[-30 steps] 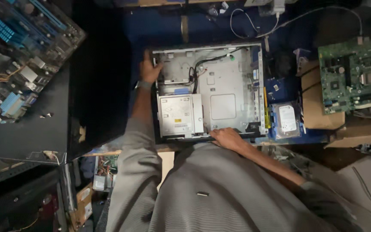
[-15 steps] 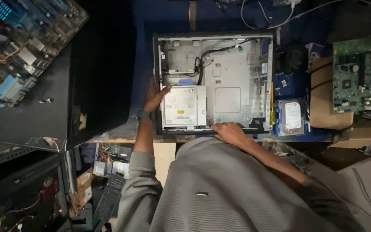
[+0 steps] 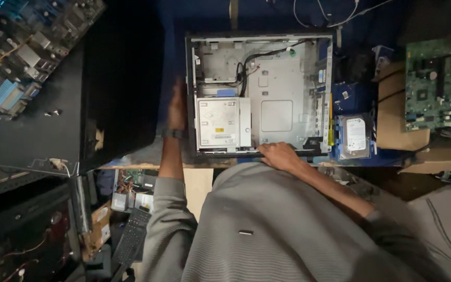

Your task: The person installs an optical drive into a desktop computer case. They slide the drive into a front bay, connect a power cable, and secure the drive with a metal bracket. The person then removes the drive and bracket, reinserts the drive, and repeats the bracket installation.

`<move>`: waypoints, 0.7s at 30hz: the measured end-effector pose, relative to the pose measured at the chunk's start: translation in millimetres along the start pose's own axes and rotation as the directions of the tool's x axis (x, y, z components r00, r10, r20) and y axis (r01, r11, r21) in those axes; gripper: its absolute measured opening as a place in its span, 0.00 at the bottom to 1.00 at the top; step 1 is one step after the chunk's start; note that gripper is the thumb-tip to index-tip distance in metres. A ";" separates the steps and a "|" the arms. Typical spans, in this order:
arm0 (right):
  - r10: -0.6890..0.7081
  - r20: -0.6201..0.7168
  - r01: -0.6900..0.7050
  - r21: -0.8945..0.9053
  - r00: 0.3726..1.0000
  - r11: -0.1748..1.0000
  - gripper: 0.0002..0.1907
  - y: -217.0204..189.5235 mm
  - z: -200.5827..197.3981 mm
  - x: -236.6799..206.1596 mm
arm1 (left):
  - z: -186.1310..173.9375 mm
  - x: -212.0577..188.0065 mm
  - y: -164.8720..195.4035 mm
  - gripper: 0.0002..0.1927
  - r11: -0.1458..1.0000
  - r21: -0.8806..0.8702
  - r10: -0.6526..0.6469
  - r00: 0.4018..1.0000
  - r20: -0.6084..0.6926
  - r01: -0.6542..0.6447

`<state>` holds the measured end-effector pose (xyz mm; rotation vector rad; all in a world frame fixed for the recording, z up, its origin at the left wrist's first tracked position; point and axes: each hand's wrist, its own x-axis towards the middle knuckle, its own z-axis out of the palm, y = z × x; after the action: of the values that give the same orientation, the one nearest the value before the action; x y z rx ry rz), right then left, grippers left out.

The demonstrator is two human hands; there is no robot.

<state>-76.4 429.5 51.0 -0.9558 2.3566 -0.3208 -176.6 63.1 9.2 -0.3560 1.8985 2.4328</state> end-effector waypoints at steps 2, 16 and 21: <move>-0.022 -0.023 0.023 0.013 0.999 1.000 0.18 -0.2 0.6 0.2 | -2.1 6.5 6.6 0.35 0.997 -0.082 0.007 1.000 -0.027 -0.009; -0.003 -0.046 0.005 0.036 0.999 0.999 0.16 -7.1 -7.4 -4.8 | 14.9 34.9 34.7 0.34 0.991 -0.089 0.100 0.995 0.021 -0.098; -0.002 -0.028 0.003 0.026 1.000 1.000 0.16 -6.4 -9.5 -4.4 | 39.9 31.5 43.0 0.34 0.950 0.283 0.134 0.991 0.011 -0.132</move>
<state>-75.8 428.1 63.2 -0.9480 2.3713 -0.3670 -220.7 87.1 52.9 -0.2318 2.3037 2.1860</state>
